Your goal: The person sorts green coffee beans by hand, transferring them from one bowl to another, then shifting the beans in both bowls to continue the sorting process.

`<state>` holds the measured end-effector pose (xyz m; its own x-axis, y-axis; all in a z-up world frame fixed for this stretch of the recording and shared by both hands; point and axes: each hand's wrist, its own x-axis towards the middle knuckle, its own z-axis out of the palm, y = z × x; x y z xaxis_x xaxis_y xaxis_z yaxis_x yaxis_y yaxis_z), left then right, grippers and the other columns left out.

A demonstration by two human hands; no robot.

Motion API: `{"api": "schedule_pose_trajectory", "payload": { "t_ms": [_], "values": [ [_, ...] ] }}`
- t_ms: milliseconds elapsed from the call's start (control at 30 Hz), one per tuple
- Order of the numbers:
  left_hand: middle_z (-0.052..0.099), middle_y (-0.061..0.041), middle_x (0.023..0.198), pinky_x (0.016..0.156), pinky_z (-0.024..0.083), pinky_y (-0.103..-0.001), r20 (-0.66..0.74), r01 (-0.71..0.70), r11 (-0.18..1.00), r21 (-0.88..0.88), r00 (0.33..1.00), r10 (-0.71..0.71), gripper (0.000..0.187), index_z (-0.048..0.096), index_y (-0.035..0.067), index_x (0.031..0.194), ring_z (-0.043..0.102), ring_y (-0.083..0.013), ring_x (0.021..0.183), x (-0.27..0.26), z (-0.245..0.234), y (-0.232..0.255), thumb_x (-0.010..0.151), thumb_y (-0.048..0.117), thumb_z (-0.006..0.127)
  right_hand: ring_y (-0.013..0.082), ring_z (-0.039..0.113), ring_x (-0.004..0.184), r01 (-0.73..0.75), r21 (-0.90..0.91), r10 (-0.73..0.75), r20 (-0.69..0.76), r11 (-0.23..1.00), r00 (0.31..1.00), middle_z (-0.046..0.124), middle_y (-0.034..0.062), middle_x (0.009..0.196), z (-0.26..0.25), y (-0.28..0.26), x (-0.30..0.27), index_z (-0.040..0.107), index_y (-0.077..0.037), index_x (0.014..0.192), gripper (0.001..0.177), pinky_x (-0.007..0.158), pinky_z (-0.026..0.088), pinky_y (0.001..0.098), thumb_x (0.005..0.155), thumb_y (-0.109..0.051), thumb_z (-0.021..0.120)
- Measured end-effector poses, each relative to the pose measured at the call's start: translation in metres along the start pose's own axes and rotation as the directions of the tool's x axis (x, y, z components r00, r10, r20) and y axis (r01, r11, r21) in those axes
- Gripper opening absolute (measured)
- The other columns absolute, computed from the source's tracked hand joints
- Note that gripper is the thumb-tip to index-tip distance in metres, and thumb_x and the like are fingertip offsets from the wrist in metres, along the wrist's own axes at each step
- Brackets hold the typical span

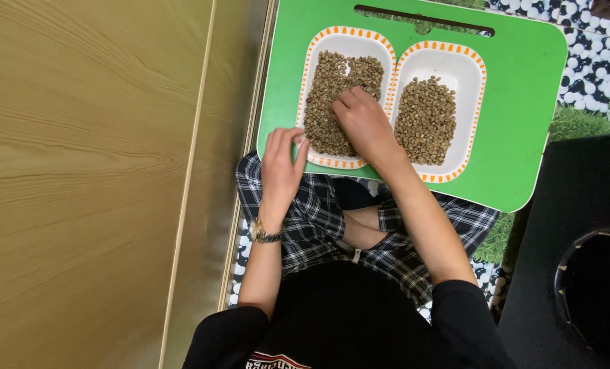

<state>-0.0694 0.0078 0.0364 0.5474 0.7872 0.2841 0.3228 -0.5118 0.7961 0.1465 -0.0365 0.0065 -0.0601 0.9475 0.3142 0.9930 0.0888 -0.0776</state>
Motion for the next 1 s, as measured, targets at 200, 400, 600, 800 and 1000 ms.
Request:
{"api": "schedule_pose_trajectory", "payload": {
  "t_ms": [200,400,600,800,1000],
  "values": [
    [0.053,-0.004,0.096,0.075,0.049,-0.037,0.096,-0.213,0.915,0.342,0.977,0.192,0.018,0.062,0.006,0.112,0.057,-0.0252,0.093,0.028,0.025,0.005,0.096,0.009,0.068,0.0239,0.059,0.092,-0.013,-0.010,0.013,-0.005,1.000,1.000,0.056,0.0041,0.085,-0.003,-0.003,0.002,0.062,-0.013,0.090,0.016,0.081,0.051,0.0335,0.096,-0.026,0.071],
    [0.056,-0.011,0.094,0.076,0.050,-0.043,0.165,-0.260,0.857,0.444,0.964,0.207,0.018,0.064,0.004,0.107,0.058,-0.0331,0.092,0.040,0.033,0.011,0.091,0.012,0.070,0.0252,0.060,0.092,-0.057,0.074,0.061,-0.059,0.996,0.996,0.057,0.0048,0.087,-0.017,0.001,-0.011,0.062,-0.012,0.092,0.015,0.084,0.052,0.0358,0.097,-0.024,0.069],
    [0.059,-0.016,0.098,0.077,0.052,-0.045,0.195,-0.236,0.820,0.522,0.969,0.154,0.016,0.065,0.002,0.105,0.061,-0.0370,0.095,0.039,0.042,0.017,0.090,0.008,0.069,0.0303,0.060,0.089,-0.146,0.335,0.209,-0.161,0.931,0.964,0.060,0.0089,0.086,-0.047,0.008,-0.051,0.068,-0.008,0.090,0.011,0.083,0.052,0.0384,0.099,-0.014,0.068],
    [0.057,-0.004,0.095,0.076,0.053,-0.037,0.248,-0.281,0.702,0.655,0.957,0.152,0.011,0.063,0.013,0.099,0.062,-0.0255,0.094,0.037,0.041,0.020,0.092,0.017,0.069,0.0247,0.064,0.089,-0.292,0.402,0.399,-0.212,0.868,0.892,0.061,0.0028,0.087,-0.066,0.015,-0.097,0.069,-0.014,0.102,0.009,0.082,0.055,0.0348,0.104,-0.022,0.064],
    [0.056,0.002,0.093,0.073,0.051,-0.029,0.280,-0.348,0.536,0.769,0.937,0.207,0.008,0.060,0.019,0.093,0.062,-0.0169,0.092,0.037,0.045,0.021,0.100,0.019,0.064,0.0232,0.064,0.084,-0.353,0.424,0.482,-0.248,0.834,0.840,0.062,0.0019,0.082,-0.095,0.020,-0.125,0.071,-0.013,0.100,0.002,0.080,0.056,0.0334,0.100,-0.015,0.069]
  ]
}}
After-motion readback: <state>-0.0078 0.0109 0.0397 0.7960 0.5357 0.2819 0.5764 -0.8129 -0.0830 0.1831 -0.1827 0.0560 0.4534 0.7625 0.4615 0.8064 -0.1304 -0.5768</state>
